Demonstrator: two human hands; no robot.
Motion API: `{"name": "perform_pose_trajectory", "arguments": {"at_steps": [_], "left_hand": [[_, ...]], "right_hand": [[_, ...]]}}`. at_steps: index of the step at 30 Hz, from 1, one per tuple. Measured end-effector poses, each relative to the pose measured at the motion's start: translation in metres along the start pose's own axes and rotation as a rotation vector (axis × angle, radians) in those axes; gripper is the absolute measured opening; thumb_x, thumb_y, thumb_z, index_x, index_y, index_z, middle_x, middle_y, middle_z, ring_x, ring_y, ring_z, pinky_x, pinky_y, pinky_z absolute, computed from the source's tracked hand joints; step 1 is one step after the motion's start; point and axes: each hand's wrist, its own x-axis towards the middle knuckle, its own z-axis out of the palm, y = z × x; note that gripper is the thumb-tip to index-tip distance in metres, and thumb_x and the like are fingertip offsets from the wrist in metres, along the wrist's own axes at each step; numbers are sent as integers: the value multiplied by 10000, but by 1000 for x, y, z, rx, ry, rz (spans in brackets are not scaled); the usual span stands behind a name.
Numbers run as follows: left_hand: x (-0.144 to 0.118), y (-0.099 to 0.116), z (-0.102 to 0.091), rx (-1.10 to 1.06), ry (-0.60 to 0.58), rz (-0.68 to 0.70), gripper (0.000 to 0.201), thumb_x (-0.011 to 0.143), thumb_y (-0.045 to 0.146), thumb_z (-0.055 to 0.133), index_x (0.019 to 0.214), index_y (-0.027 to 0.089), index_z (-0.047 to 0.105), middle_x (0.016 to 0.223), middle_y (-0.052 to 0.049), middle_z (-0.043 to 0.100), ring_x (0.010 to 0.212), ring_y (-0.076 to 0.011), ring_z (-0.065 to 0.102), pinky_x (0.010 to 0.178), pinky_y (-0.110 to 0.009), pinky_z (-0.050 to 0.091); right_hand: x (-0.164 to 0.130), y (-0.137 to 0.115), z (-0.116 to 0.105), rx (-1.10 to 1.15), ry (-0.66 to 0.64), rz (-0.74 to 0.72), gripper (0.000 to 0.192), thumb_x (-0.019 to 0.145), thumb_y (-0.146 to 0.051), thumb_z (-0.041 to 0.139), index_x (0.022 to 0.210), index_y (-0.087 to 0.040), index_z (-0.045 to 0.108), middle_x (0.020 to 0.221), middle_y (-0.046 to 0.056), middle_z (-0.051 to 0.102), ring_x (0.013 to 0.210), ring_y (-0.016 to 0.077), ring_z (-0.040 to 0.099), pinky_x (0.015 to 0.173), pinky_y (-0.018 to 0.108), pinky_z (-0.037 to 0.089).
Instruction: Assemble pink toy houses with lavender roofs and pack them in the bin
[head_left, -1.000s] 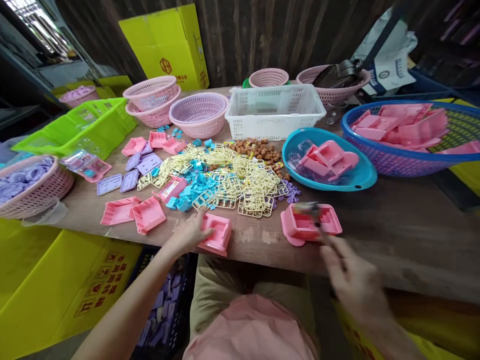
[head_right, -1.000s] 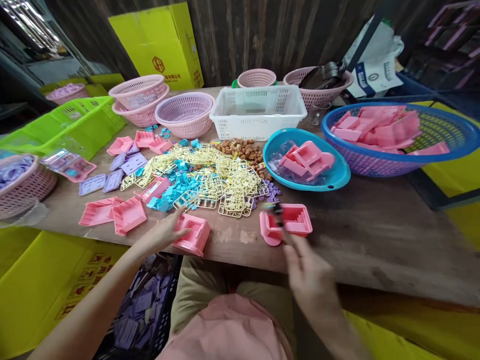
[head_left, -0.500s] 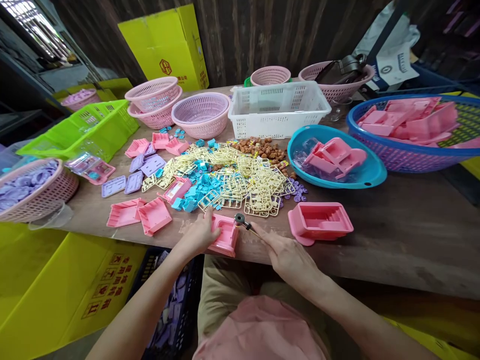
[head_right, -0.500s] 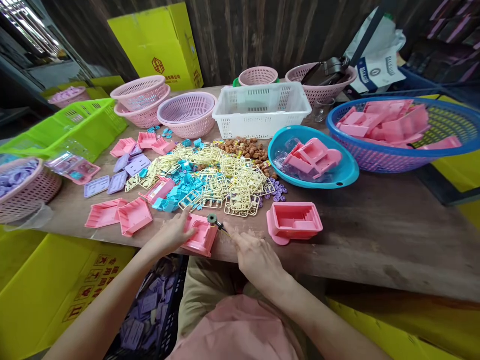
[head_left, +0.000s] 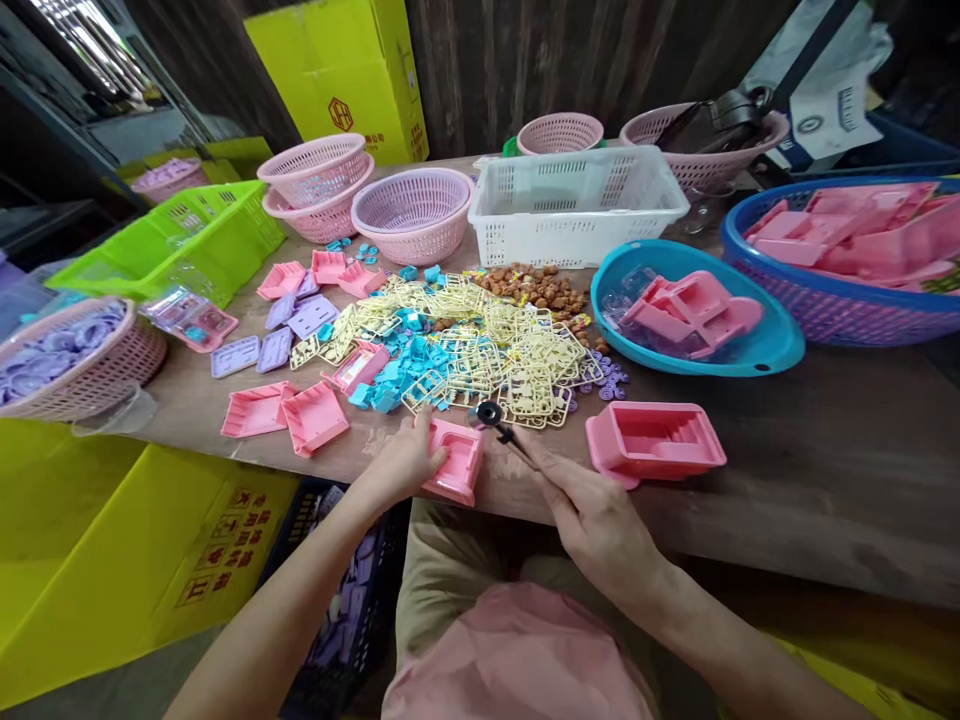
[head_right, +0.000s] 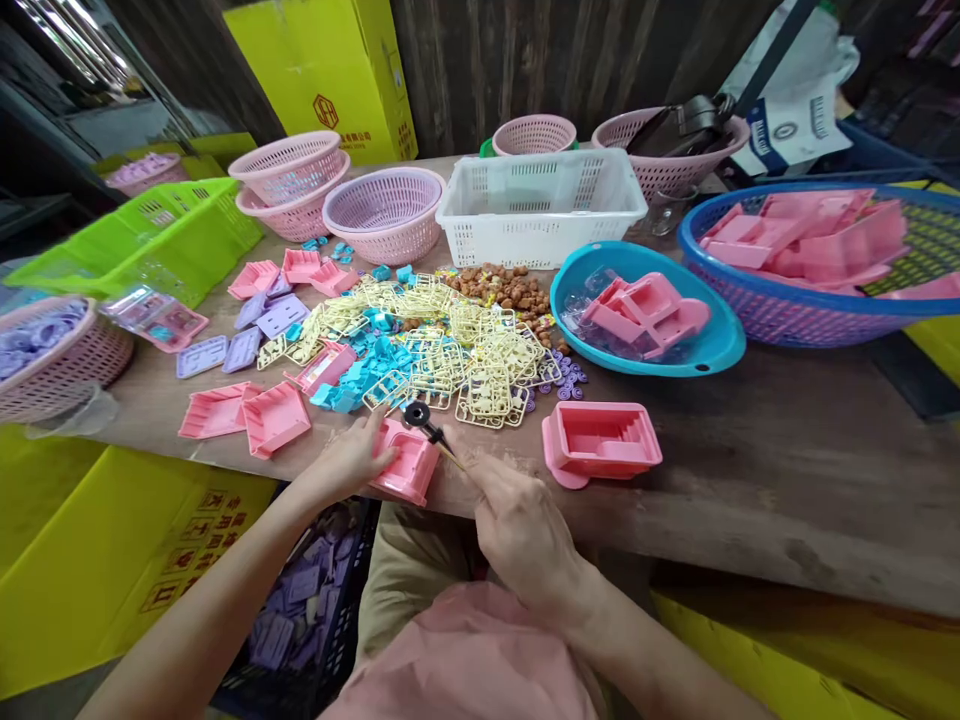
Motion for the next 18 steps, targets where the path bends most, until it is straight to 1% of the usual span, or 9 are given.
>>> {"name": "perform_pose_trajectory", "arguments": {"at_steps": [2, 5, 6, 8, 10, 12, 14, 16, 18], "left_hand": [[0, 1, 0, 6, 7, -5, 626, 864, 312, 453, 1402, 107, 207, 1263, -201, 493, 1065, -307, 565, 873, -381, 419], [-1, 2, 0, 27, 13, -14, 617, 863, 324, 452, 1398, 119, 222, 1251, -199, 498, 1054, -322, 571, 863, -401, 424], [-1, 2, 0, 33, 15, -12, 610, 862, 321, 450, 1394, 119, 229, 1243, -198, 503, 1049, -323, 573, 861, -405, 425], [-1, 2, 1, 39, 17, -8, 601, 860, 313, 445, 1388, 115, 236, 1238, -201, 505, 1049, -322, 574, 863, -407, 425], [0, 0, 2, 33, 23, 3, 607, 859, 305, 443, 1391, 111, 223, 1249, -205, 496, 1057, -317, 570, 866, -403, 425], [1, -2, 4, 26, 29, 8, 624, 858, 305, 443, 1398, 103, 204, 1257, -213, 489, 1066, -318, 564, 869, -404, 423], [2, -3, 5, 16, 30, 13, 635, 858, 310, 442, 1401, 95, 192, 1248, -215, 494, 1077, -325, 557, 871, -414, 422], [2, -3, 6, 16, 22, 19, 636, 857, 310, 441, 1400, 88, 193, 1237, -214, 501, 1086, -332, 550, 876, -424, 419], [1, -2, 7, 24, 19, 19, 630, 857, 306, 441, 1398, 91, 201, 1225, -211, 510, 1085, -336, 552, 877, -428, 420]], "right_hand": [[-1, -3, 0, -17, -41, -26, 542, 873, -72, 327, 1394, -221, 334, 1216, 64, 605, 1056, 189, 604, 872, 330, 510], [-2, -1, 5, -94, -212, 21, 514, 875, -93, 366, 1365, -245, 385, 1045, 50, 691, 864, 199, 673, 724, 334, 554], [-1, 1, 5, -97, -229, 37, 507, 875, -99, 380, 1359, -248, 393, 1033, 48, 695, 852, 202, 675, 718, 340, 555], [1, 1, 3, -57, -183, 55, 496, 883, -109, 391, 1360, -245, 392, 1083, 53, 677, 910, 204, 662, 774, 351, 545], [2, -4, -6, 18, -90, 42, 491, 897, -114, 383, 1370, -244, 375, 1163, 51, 638, 992, 190, 635, 850, 336, 523], [0, -12, -16, 83, 2, -14, 498, 910, -116, 371, 1388, -253, 340, 1265, 38, 568, 1093, 173, 583, 926, 315, 485], [-6, -20, -20, 124, 68, -99, 520, 916, -112, 360, 1409, -262, 290, 1320, 30, 518, 1147, 165, 543, 955, 296, 465], [-15, -24, -16, 100, 50, -147, 531, 912, -110, 357, 1416, -257, 274, 1238, 51, 589, 1062, 165, 599, 900, 279, 499], [-24, -21, -5, 12, -72, -125, 528, 899, -103, 362, 1403, -251, 310, 1003, 52, 691, 845, 155, 670, 768, 259, 543]]}}
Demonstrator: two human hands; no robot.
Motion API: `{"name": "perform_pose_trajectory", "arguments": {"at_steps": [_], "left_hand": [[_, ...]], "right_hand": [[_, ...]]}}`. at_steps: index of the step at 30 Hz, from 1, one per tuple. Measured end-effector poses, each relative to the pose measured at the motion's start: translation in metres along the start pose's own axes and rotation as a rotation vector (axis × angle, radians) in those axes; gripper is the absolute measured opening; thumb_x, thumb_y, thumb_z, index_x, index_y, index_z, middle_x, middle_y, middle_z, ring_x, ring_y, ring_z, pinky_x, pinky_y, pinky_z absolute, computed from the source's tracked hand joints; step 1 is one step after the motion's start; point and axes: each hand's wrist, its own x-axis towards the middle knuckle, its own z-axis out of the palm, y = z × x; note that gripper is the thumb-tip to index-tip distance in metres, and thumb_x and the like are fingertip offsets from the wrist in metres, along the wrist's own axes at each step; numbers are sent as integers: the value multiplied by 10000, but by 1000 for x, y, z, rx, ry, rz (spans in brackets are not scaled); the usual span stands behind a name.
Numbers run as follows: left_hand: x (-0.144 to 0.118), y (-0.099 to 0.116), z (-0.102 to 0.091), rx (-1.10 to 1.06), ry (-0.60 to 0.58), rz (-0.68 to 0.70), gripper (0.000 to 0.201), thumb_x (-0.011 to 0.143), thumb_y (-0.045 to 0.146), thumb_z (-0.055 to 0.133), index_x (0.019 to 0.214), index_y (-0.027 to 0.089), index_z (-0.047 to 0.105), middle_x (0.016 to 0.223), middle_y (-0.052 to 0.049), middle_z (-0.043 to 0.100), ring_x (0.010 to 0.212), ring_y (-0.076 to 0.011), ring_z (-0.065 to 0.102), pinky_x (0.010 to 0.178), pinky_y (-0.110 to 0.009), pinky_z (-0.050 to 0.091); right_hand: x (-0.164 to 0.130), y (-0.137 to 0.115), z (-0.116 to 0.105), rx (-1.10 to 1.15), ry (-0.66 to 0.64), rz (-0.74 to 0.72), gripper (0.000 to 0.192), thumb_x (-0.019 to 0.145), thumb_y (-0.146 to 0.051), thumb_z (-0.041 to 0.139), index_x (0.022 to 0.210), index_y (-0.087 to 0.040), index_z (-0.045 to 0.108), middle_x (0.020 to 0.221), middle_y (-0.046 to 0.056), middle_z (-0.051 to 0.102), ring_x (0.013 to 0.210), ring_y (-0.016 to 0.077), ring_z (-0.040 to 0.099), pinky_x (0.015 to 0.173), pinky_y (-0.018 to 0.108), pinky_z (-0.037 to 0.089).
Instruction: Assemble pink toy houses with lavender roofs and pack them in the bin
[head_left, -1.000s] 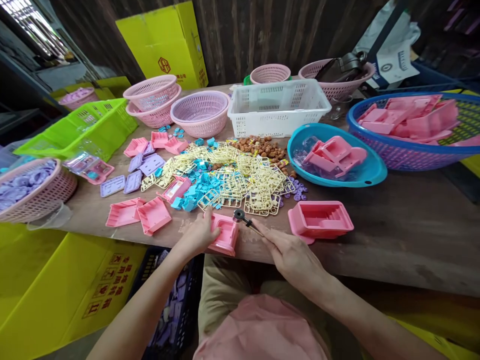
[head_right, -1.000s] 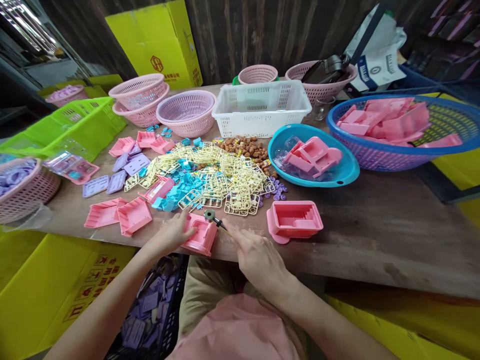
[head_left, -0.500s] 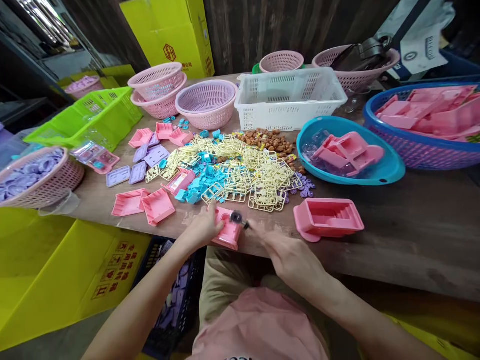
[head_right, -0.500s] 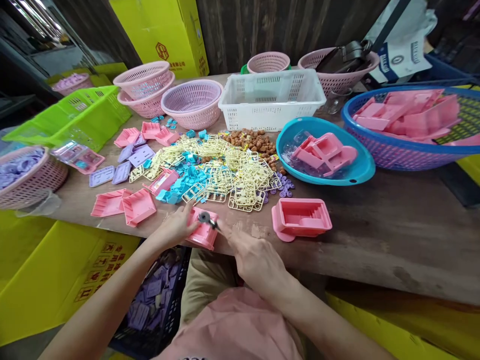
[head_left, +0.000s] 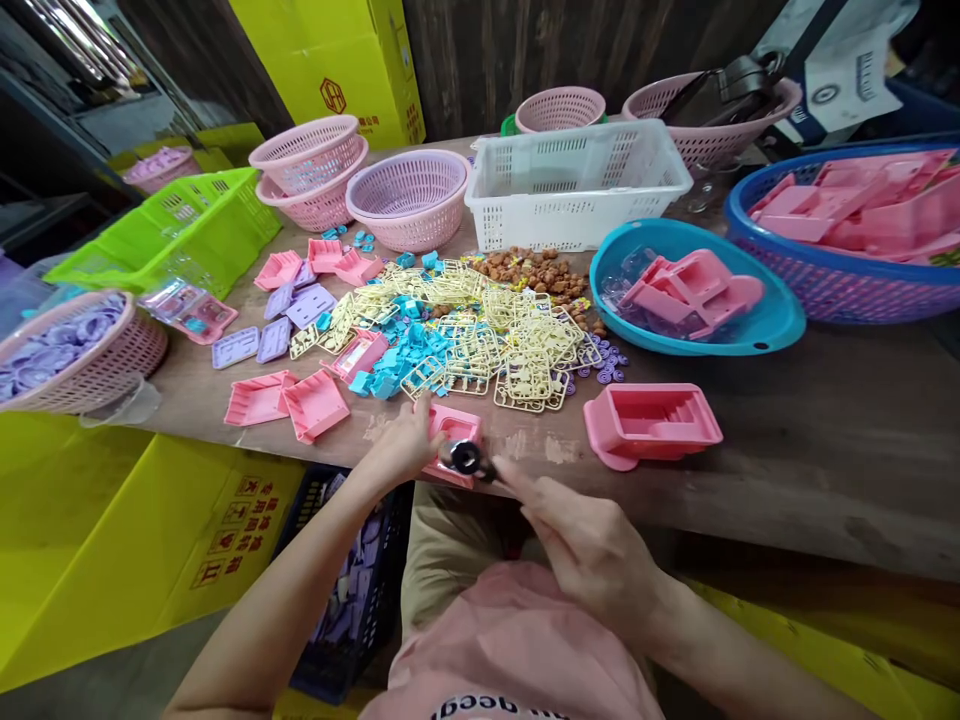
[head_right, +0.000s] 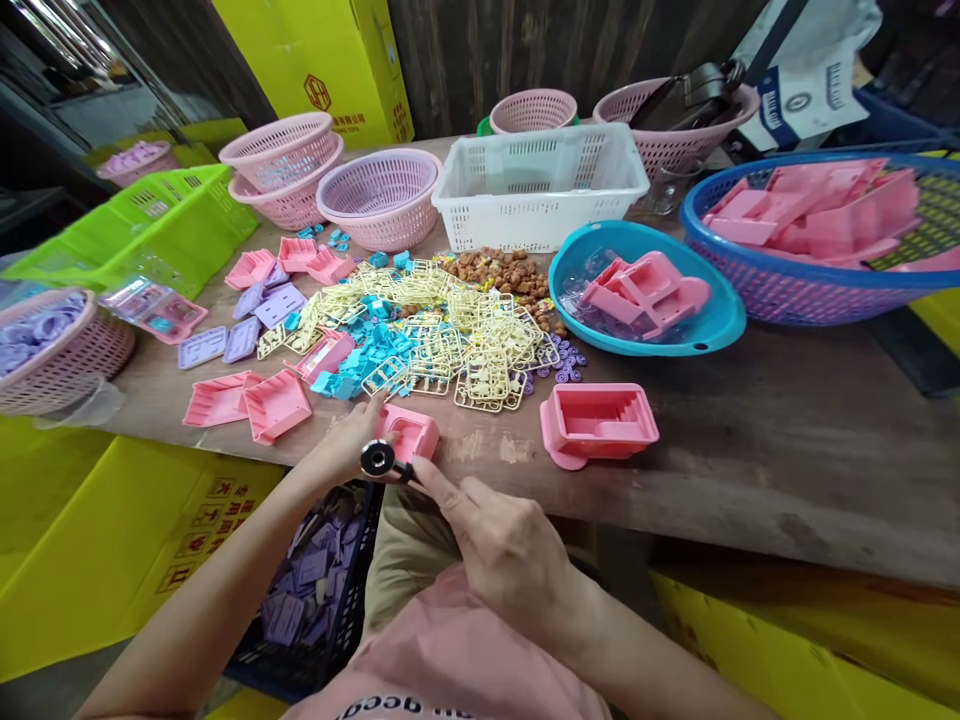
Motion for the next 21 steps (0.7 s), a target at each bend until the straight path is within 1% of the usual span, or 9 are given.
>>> {"name": "perform_pose_trajectory", "arguments": {"at_steps": [2, 5, 8, 10, 13, 15, 18, 19, 21], "left_hand": [[0, 0, 1, 11, 12, -6, 624, 857, 304, 440, 1395, 94, 206, 1221, -211, 514, 1080, -336, 557, 876, -430, 422], [2, -5, -3, -5, 6, 51, 635, 844, 298, 455, 1395, 103, 207, 1261, -212, 498, 1081, -316, 561, 876, -412, 431], [8, -14, -18, 3, -139, 344, 759, 803, 274, 526, 1432, 148, 120, 1315, -173, 488, 1148, -267, 523, 923, -374, 417], [10, -20, -31, 98, -221, 582, 835, 757, 207, 575, 1442, 221, 98, 1389, -116, 434, 1268, -247, 408, 1018, -409, 334], [6, -27, -44, 255, -149, 699, 849, 714, 53, 530, 1428, 303, 144, 1481, -42, 296, 1379, -235, 202, 1096, -505, 153], [-3, -27, -40, 244, 10, 615, 837, 747, 45, 491, 1439, 294, 90, 1496, -64, 256, 1388, -236, 171, 1097, -516, 137], [-16, -23, -11, 161, 362, 292, 823, 827, 260, 522, 1449, 192, -13, 1477, -188, 239, 1371, -313, 195, 1060, -558, 196], [-18, -21, 1, 161, 457, 176, 858, 824, 335, 536, 1447, 145, -23, 1453, -232, 259, 1352, -352, 223, 1035, -585, 217], [-20, -21, 25, 193, 545, 56, 919, 799, 382, 564, 1439, 80, -22, 1356, -270, 382, 1270, -384, 353, 993, -587, 273]], "right_hand": [[-4, 5, 11, -50, -127, 52, 512, 891, -104, 368, 1381, -254, 360, 863, 32, 706, 722, 144, 672, 685, 246, 550], [0, 11, 12, 45, -81, 96, 474, 914, -138, 356, 1376, -240, 370, 1074, 53, 675, 913, 165, 657, 798, 285, 539], [9, 14, -1, 109, 95, 156, 455, 930, -174, 354, 1381, -233, 358, 1267, 50, 567, 1107, 185, 573, 929, 323, 484], [11, 16, -7, 90, 149, 191, 449, 930, -184, 361, 1376, -241, 364, 1302, 38, 532, 1149, 188, 543, 962, 338, 462], [7, 22, -6, 43, 117, 224, 443, 925, -191, 363, 1363, -258, 384, 1301, 26, 530, 1167, 196, 529, 975, 372, 452], [4, 27, 1, 9, 70, 259, 442, 915, -183, 368, 1348, -261, 413, 1274, 33, 555, 1159, 209, 537, 955, 390, 468], [5, 32, 10, -15, 24, 301, 442, 903, -167, 370, 1333, -238, 442, 1231, 55, 590, 1128, 222, 561, 919, 393, 492], [8, 32, 13, -21, 12, 301, 441, 902, -166, 372, 1332, -230, 443, 1218, 57, 600, 1109, 226, 575, 907, 398, 498], [16, 31, 15, -34, -20, 293, 443, 903, -163, 378, 1336, -233, 437, 1195, 53, 617, 1058, 230, 606, 884, 410, 507]]}}
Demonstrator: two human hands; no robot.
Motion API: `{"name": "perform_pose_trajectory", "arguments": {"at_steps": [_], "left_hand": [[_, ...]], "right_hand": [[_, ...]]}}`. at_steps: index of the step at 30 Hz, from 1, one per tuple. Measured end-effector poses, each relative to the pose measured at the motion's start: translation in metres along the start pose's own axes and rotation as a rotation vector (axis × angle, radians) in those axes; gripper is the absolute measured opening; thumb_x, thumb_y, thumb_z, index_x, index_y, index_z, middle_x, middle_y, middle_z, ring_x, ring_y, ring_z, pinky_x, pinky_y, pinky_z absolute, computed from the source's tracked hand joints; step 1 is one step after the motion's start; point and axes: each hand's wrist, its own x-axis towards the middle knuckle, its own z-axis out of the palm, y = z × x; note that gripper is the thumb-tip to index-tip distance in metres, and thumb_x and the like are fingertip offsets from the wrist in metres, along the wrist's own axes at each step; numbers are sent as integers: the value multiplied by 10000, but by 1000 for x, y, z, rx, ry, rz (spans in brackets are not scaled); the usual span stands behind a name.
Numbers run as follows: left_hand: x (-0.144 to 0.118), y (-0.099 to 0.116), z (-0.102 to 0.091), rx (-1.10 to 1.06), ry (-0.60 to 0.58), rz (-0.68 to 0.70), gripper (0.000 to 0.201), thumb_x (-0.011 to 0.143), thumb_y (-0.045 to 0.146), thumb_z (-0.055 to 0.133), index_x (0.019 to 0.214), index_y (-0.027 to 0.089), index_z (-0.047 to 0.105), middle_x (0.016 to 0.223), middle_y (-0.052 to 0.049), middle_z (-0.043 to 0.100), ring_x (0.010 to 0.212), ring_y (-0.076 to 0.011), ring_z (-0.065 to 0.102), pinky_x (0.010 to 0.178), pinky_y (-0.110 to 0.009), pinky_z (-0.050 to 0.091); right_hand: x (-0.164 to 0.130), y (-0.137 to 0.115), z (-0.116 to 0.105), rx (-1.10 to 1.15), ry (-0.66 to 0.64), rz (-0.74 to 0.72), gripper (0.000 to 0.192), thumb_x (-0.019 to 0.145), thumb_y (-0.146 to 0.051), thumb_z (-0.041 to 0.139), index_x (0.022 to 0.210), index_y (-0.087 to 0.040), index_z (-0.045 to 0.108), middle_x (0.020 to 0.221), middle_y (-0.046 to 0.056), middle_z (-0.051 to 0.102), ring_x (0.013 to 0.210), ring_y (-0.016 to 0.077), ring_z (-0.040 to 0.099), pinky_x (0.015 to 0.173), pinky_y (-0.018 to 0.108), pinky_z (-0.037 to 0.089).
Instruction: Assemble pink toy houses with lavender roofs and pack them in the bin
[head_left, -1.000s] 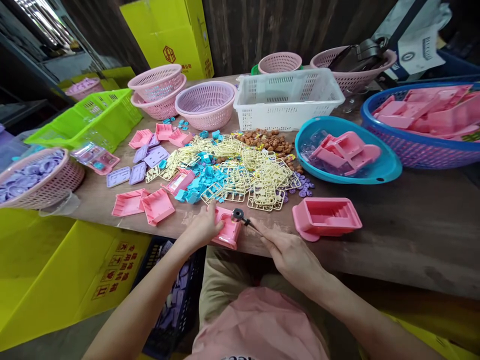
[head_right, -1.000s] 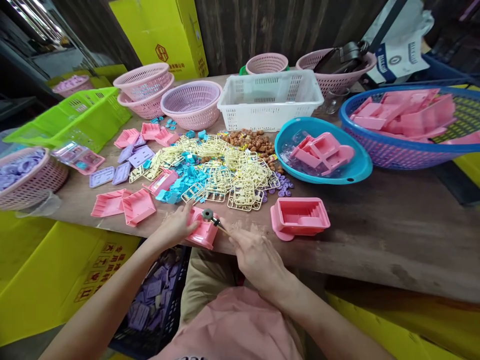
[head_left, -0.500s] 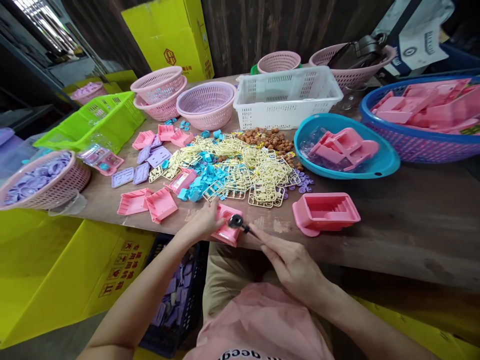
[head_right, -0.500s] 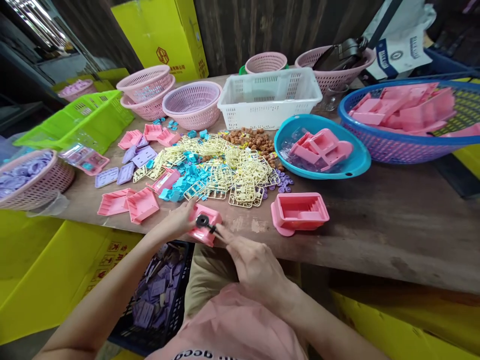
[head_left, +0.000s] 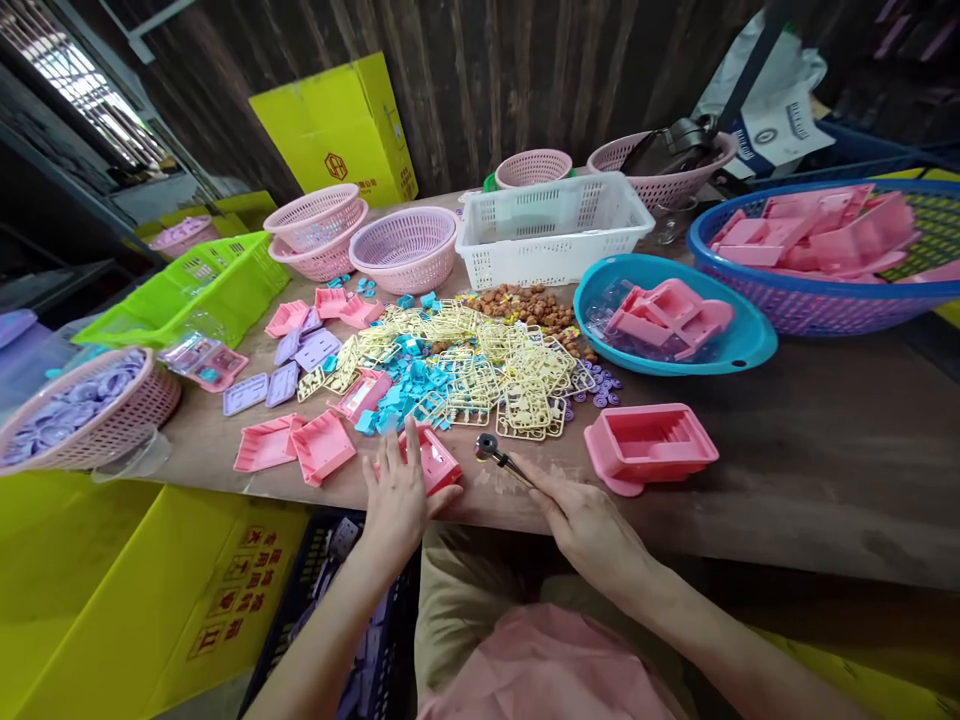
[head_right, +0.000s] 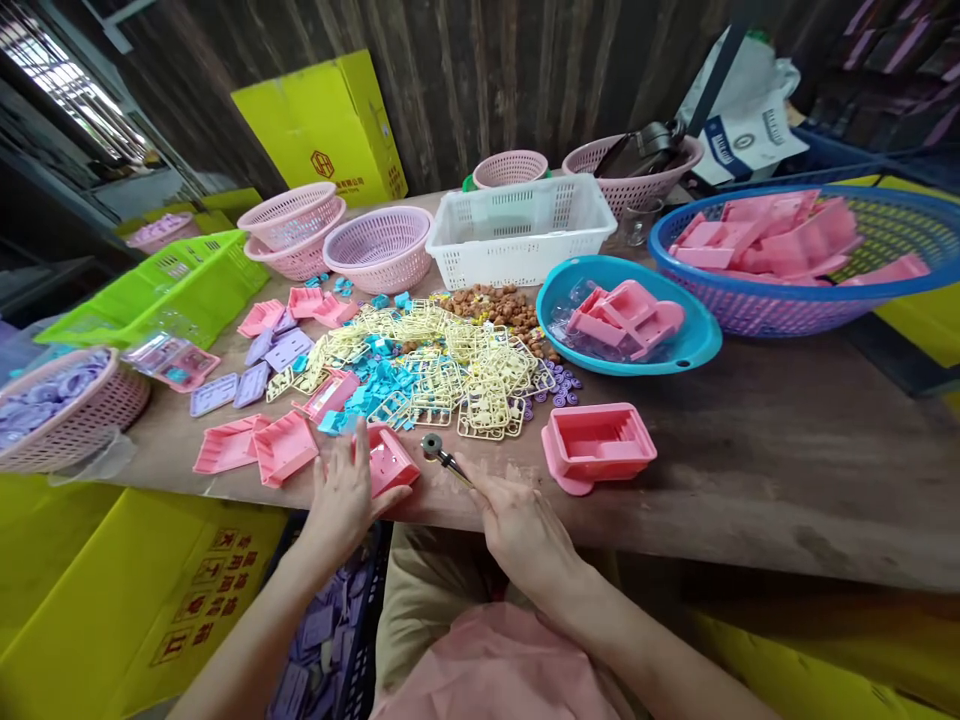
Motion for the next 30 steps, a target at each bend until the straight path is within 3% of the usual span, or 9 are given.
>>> {"name": "perform_pose_trajectory", "arguments": {"at_steps": [2, 5, 12, 15, 20, 22, 26, 28, 30], "left_hand": [[-9, -3, 14, 13, 13, 11, 971, 752, 352, 615, 1436, 61, -10, 1249, -239, 492, 1164, -352, 469, 965, -517, 338], [-15, -18, 21, -32, 5, 110, 996, 689, 347, 671, 1434, 97, 59, 1228, -196, 520, 1120, -317, 500, 938, -438, 372], [-16, -36, 25, -70, -19, 242, 963, 675, 615, 599, 1368, 64, 221, 1261, -224, 481, 1177, -372, 438, 984, -502, 307], [-16, -34, 30, -44, 0, 245, 905, 720, 628, 533, 1349, 38, 258, 1246, -230, 487, 1184, -380, 430, 1000, -511, 285], [-16, -34, 32, -24, 4, 261, 888, 727, 600, 539, 1326, -1, 280, 1237, -253, 489, 1189, -403, 421, 1016, -538, 259], [-14, -33, 31, -56, -11, 246, 899, 700, 576, 581, 1319, -4, 283, 1237, -260, 487, 1191, -412, 418, 1023, -554, 245], [-12, -31, 18, -277, -38, 164, 825, 639, 481, 664, 1281, 87, 328, 1230, -214, 503, 1173, -392, 441, 1029, -585, 225], [-13, -28, 10, -522, -51, 102, 734, 653, 456, 654, 1249, 164, 339, 1212, -160, 517, 1141, -339, 482, 1016, -558, 283], [-15, -23, 7, -834, -85, 65, 707, 680, 498, 626, 1239, 198, 313, 1221, -139, 506, 1143, -293, 494, 995, -487, 362]], "right_hand": [[8, -6, 0, -7, -42, -7, 448, 904, -157, 380, 1340, -245, 428, 1175, 49, 629, 1019, 230, 626, 869, 418, 511], [18, -17, -1, 25, -74, -24, 451, 899, -149, 392, 1338, -244, 432, 1178, 57, 627, 1027, 228, 623, 886, 415, 503], [14, -26, 9, 121, 25, -210, 493, 895, -106, 341, 1374, -217, 377, 1236, 68, 588, 1068, 191, 601, 900, 347, 506], [13, -23, 15, 36, -66, -192, 491, 879, -90, 356, 1350, -215, 416, 1182, 64, 625, 978, 192, 648, 822, 338, 546], [26, -25, 19, 87, 10, -229, 520, 894, -91, 315, 1399, -215, 320, 1219, 63, 603, 974, 175, 645, 825, 330, 537], [32, -25, 24, 63, -25, -222, 542, 873, -75, 338, 1392, -232, 336, 1191, 55, 622, 919, 181, 663, 785, 327, 548], [31, -23, 17, 110, -33, -131, 476, 887, -123, 370, 1348, -233, 419, 1180, 36, 629, 950, 178, 652, 810, 304, 530], [23, -18, -3, 122, 98, -61, 426, 918, -196, 354, 1334, -214, 446, 1181, 43, 629, 923, 175, 658, 783, 282, 529], [13, -7, -33, 31, 267, 74, 417, 923, -280, 360, 1316, -204, 477, 1079, 57, 680, 743, 181, 680, 638, 272, 533]]}}
